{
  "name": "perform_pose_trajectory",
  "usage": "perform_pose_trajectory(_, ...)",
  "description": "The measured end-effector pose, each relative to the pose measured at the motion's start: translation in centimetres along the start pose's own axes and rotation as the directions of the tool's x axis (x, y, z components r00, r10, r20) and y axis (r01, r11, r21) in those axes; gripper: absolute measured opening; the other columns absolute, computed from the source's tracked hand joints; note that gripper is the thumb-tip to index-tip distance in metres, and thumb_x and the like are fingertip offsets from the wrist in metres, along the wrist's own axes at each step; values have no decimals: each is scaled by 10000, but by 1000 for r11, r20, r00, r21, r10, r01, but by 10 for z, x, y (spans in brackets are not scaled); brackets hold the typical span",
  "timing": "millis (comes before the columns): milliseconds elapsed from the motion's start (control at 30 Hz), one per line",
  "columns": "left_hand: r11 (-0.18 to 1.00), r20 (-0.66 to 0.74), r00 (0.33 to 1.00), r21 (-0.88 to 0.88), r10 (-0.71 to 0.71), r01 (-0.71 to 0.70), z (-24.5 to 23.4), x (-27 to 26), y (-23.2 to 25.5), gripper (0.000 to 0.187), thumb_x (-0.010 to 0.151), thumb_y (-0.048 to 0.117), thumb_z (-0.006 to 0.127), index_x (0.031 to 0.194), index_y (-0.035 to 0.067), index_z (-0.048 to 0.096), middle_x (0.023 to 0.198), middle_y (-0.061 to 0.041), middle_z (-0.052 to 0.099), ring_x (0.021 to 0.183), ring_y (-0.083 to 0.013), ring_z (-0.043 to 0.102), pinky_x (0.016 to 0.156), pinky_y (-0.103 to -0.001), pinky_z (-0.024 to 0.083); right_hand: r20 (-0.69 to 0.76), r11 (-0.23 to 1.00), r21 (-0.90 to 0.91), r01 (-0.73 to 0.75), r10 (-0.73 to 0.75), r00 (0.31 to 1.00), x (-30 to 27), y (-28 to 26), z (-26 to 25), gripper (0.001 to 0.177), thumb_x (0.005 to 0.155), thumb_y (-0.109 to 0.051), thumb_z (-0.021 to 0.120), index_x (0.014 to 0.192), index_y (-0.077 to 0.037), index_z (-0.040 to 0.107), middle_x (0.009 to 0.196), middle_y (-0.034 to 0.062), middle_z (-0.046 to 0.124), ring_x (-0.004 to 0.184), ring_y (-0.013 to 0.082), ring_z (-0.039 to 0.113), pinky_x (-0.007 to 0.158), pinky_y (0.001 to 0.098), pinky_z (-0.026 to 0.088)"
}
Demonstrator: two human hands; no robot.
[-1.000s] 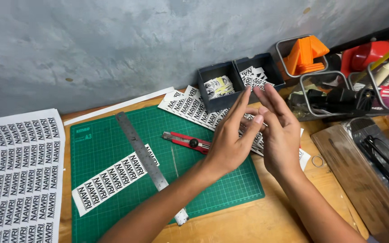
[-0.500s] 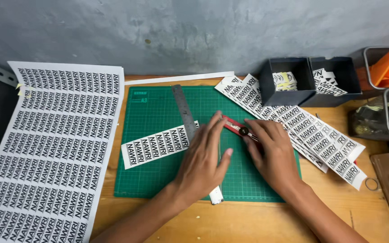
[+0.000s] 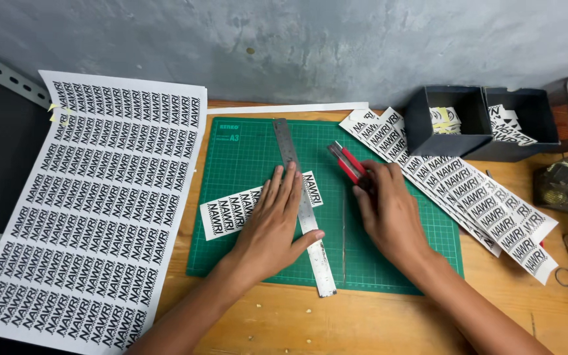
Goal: The person uses a metal ruler and a red utility knife to cut a sheet of printed stickers on a green cutting mat. They repeatedly align the ruler, cut along its edge, and separate the cut strips, placing them into a nearby box.
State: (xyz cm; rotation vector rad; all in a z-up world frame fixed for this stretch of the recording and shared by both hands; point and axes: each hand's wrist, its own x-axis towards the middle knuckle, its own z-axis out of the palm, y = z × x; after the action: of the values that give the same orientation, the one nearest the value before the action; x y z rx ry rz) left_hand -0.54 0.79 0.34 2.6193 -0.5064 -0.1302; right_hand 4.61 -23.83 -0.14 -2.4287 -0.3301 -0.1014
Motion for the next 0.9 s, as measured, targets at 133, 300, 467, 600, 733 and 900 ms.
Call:
perform_pose_trajectory(133,1000,-18,1000,13,13,-13,-1,-5,-3,1076,1084,564,705,1741,-159,254,1866,-380,152,1729,-564,131,1368,-650,158,95,988,118,-97,86,992,11,-18,20,479,1062,-195,720,1520,-105,610,1114,192,734,1033,539,778,831,640,602)
perform_pose_trajectory(300,998,-48,998,-62,29,-32,-4,-9,-4,953,1112,465,666,1737,-145,285,1861,-366,191,1730,-542,164,1368,-638,159,117,999,-30,-37,41,992,26,-22,38,584,965,-322,849,1499,-171,666,1132,158,817,1047,474,812,832,625,622)
perform_pose_trajectory(467,997,-69,996,-48,49,-53,1,-9,-6,950,1098,389,683,1748,-156,255,1861,-382,177,1733,-551,144,1372,-635,143,148,999,-36,-1,7,989,29,-7,42,570,931,-346,883,1472,-252,727,1141,88,854,1074,424,821,870,577,650)
perform_pose_trajectory(600,990,-180,980,127,84,-61,14,-9,-12,932,1132,501,636,1780,-46,250,1887,-241,255,1760,-395,237,1425,-536,225,135,995,-11,98,-95,986,31,-9,38,482,1014,-431,808,1411,-168,733,1160,79,867,950,390,802,703,506,571)
perform_pose_trajectory(733,995,-172,982,73,81,-69,9,-6,-14,946,1092,477,732,1737,-84,328,1855,-276,309,1743,-416,273,1414,-537,275,115,989,14,144,-145,983,30,-4,40,463,1029,-398,807,1407,-140,736,1159,86,859,947,353,808,713,479,581)
perform_pose_trajectory(900,995,-203,976,75,74,-59,10,-6,-11,937,1100,499,721,1739,-71,342,1847,-265,342,1737,-412,308,1415,-545,297,120,984,8,175,-175,977,30,-6,38,470,1056,-381,777,1460,-147,717,1186,41,843,987,322,806,707,476,579)
